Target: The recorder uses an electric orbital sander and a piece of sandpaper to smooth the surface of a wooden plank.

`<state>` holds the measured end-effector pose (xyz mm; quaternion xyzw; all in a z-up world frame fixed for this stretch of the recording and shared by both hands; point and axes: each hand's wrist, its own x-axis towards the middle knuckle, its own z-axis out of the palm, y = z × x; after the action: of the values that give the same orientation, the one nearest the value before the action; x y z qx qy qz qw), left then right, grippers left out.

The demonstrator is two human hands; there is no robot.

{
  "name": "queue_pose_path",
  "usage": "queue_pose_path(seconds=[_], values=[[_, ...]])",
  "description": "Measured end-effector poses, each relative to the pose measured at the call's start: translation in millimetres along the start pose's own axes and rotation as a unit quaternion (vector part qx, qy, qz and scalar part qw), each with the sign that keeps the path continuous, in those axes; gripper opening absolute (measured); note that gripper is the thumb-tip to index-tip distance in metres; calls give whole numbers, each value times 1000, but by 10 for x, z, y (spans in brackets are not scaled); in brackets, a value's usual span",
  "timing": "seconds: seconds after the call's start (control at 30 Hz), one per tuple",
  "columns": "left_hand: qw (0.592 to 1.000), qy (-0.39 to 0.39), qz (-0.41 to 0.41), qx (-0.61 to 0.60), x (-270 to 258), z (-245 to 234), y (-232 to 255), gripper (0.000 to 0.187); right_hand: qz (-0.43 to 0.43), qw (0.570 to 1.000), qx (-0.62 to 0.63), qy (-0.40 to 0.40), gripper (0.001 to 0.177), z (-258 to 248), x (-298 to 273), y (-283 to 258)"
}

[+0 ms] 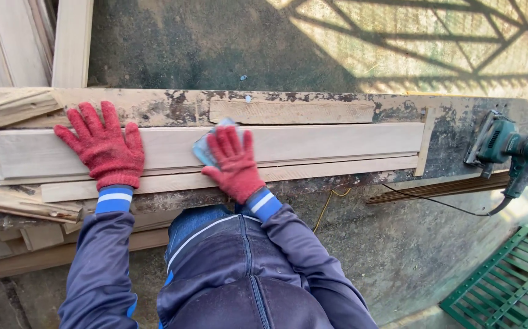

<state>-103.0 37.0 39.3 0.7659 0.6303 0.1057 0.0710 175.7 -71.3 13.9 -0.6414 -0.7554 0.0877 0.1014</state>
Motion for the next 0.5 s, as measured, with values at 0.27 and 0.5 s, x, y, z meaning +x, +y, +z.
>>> queue_pose_path(seconds=[0.27,0.5], values=[[999,-24,13,-32,-32,-13,56,68,188,975,-116,-31,73,-85,-971,1858],[967,-162,-185,59,-64,-98,1267,70,462,885,-36,-49,73,-263,-1667,3443]])
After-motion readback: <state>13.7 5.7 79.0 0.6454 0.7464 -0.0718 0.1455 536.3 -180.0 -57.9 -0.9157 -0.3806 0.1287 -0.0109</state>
